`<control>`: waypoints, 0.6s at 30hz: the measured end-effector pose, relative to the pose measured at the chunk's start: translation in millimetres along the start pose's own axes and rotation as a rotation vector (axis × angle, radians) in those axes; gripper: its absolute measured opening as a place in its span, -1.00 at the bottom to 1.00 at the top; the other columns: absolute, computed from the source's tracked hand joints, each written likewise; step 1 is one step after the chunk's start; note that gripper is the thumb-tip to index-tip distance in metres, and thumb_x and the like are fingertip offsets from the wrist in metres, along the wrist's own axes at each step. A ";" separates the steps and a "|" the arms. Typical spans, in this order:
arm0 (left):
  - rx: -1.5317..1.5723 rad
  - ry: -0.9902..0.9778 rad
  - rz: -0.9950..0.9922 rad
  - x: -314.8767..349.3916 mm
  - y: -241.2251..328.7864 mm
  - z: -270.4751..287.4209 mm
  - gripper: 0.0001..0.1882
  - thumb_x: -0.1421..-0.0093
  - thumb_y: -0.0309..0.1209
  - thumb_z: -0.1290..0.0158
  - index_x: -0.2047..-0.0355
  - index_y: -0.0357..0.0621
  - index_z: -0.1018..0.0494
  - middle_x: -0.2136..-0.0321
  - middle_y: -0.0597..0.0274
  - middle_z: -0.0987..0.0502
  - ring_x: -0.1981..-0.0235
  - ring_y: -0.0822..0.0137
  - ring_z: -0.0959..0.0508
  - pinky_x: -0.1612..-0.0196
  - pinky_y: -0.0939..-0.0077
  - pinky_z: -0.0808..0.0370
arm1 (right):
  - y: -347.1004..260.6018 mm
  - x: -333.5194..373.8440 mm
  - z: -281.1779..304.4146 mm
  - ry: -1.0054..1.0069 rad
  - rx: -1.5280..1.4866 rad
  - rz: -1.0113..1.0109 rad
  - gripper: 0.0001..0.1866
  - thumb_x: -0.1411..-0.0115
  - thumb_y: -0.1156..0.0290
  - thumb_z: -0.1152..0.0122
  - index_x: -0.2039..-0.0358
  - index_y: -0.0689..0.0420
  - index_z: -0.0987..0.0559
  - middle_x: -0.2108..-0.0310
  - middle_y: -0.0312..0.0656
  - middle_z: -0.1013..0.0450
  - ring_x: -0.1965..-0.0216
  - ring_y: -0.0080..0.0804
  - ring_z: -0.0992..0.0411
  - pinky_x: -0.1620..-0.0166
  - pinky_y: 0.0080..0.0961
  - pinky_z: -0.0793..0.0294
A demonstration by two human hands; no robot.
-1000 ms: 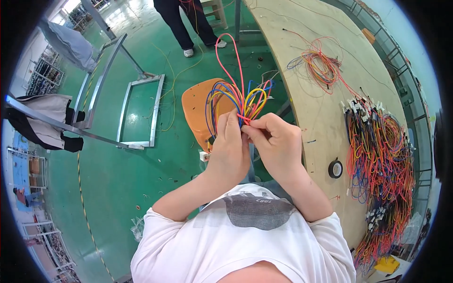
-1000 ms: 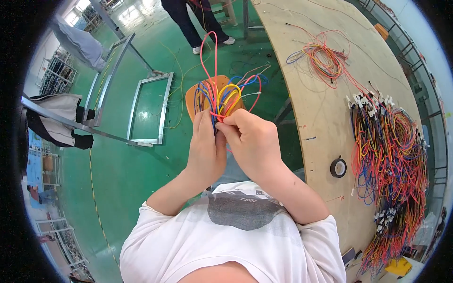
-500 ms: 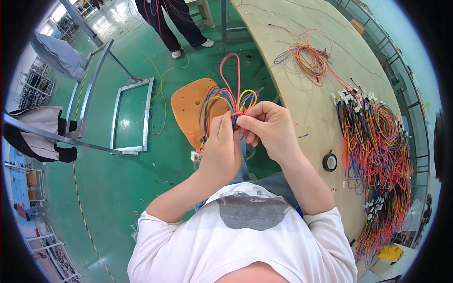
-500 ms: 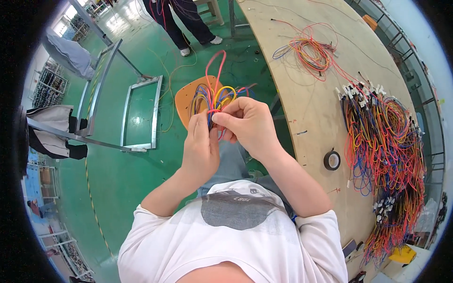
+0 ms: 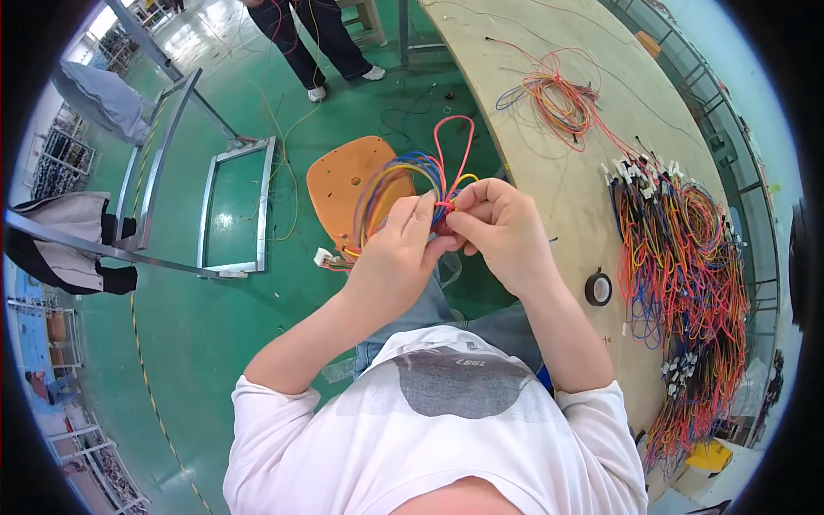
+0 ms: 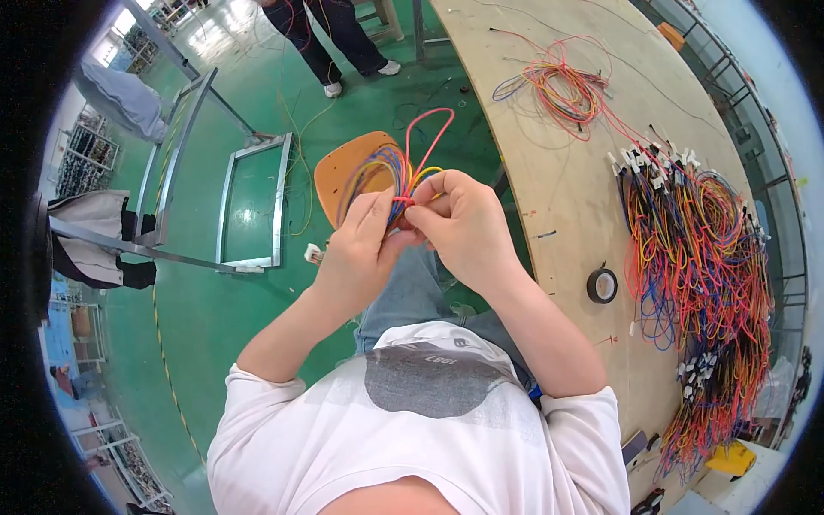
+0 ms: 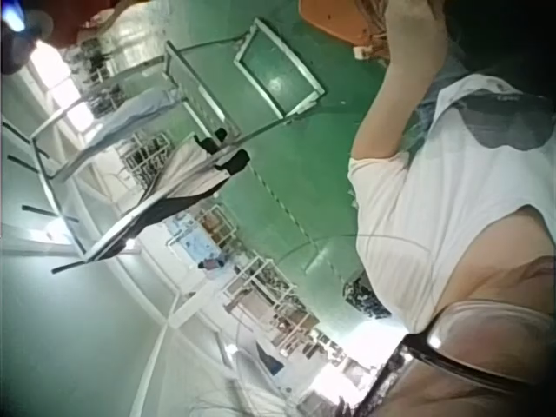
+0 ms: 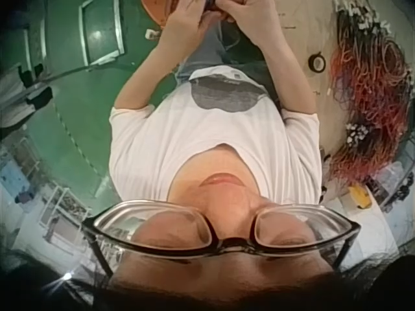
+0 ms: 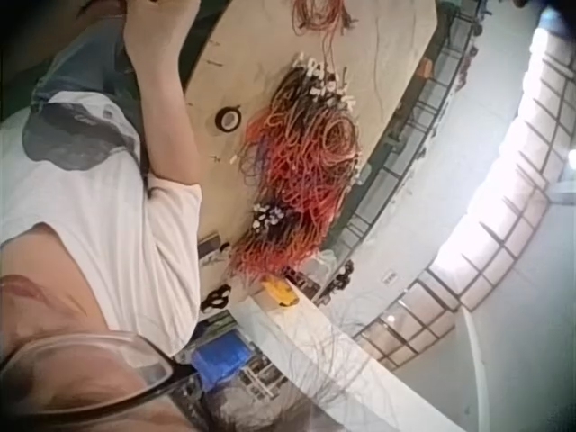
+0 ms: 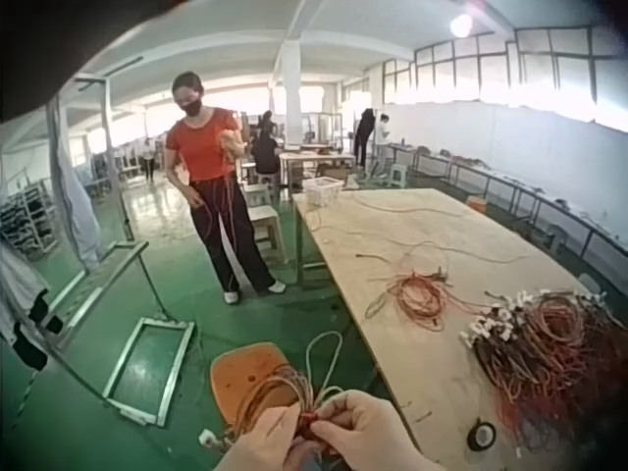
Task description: Organizing and bundling a group of multi-colored wires using electrical tape in a factory setting.
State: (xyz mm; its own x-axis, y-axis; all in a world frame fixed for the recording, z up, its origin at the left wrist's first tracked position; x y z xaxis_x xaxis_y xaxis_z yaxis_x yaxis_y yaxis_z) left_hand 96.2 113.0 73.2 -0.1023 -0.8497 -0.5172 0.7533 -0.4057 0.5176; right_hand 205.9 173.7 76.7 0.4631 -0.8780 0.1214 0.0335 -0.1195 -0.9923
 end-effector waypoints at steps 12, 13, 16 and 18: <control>0.085 -0.163 0.025 -26.5 -23.9 -16.2 -0.69 -0.03 -0.34 0.01 0.29 -0.32 -0.32 0.43 -0.03 -0.38 0.42 0.02 -0.43 0.41 0.30 -0.38 | 25.4 -17.5 14.8 0.092 -0.043 -0.118 -0.75 -0.04 0.55 0.00 0.24 0.37 -0.41 0.54 -0.17 -0.46 0.53 -0.52 -0.45 0.48 -0.71 -0.39; 0.101 -0.201 0.034 -29.5 -28.4 -18.8 -0.72 -0.03 -0.34 0.01 0.31 -0.29 -0.33 0.46 -0.03 -0.39 0.42 0.00 -0.41 0.39 0.26 -0.36 | 28.7 -22.7 18.8 0.078 -0.119 -0.205 -0.75 -0.04 0.54 0.00 0.23 0.35 -0.41 0.52 -0.18 -0.45 0.52 -0.52 -0.45 0.47 -0.71 -0.40; 0.102 -0.267 0.092 -45.9 -36.2 -18.0 -0.75 -0.03 -0.38 0.01 0.33 -0.32 -0.38 0.46 -0.01 -0.43 0.41 0.04 -0.43 0.35 0.38 -0.36 | 31.3 -41.2 27.3 -0.170 -0.410 -0.448 -0.74 -0.07 0.51 0.03 0.19 0.30 -0.36 0.36 -0.09 -0.44 0.41 -0.33 -0.47 0.40 -0.56 -0.46; 0.171 -0.282 0.136 -50.5 -47.0 -23.1 -0.75 -0.02 -0.37 0.00 0.33 -0.30 -0.41 0.48 0.00 -0.44 0.42 0.14 -0.45 0.36 0.42 -0.36 | 28.9 -48.0 28.1 -0.145 -0.410 -0.479 -0.75 -0.09 0.51 0.05 0.19 0.28 -0.35 0.32 -0.07 -0.42 0.39 -0.29 -0.46 0.37 -0.51 -0.48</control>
State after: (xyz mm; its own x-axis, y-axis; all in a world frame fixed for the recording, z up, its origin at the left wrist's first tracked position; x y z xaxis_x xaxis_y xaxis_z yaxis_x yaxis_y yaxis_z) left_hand 81.0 182.8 59.2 -0.2016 -0.9496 -0.2400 0.6552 -0.3128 0.6877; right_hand 209.6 225.4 41.4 0.5968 -0.6155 0.5149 -0.0622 -0.6752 -0.7350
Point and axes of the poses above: each hand's wrist, its own x-axis away from the middle knuckle, its own z-axis out of the back of the hand, y = z × x, the point moved 5 cm from there along -x, towards the middle knuckle
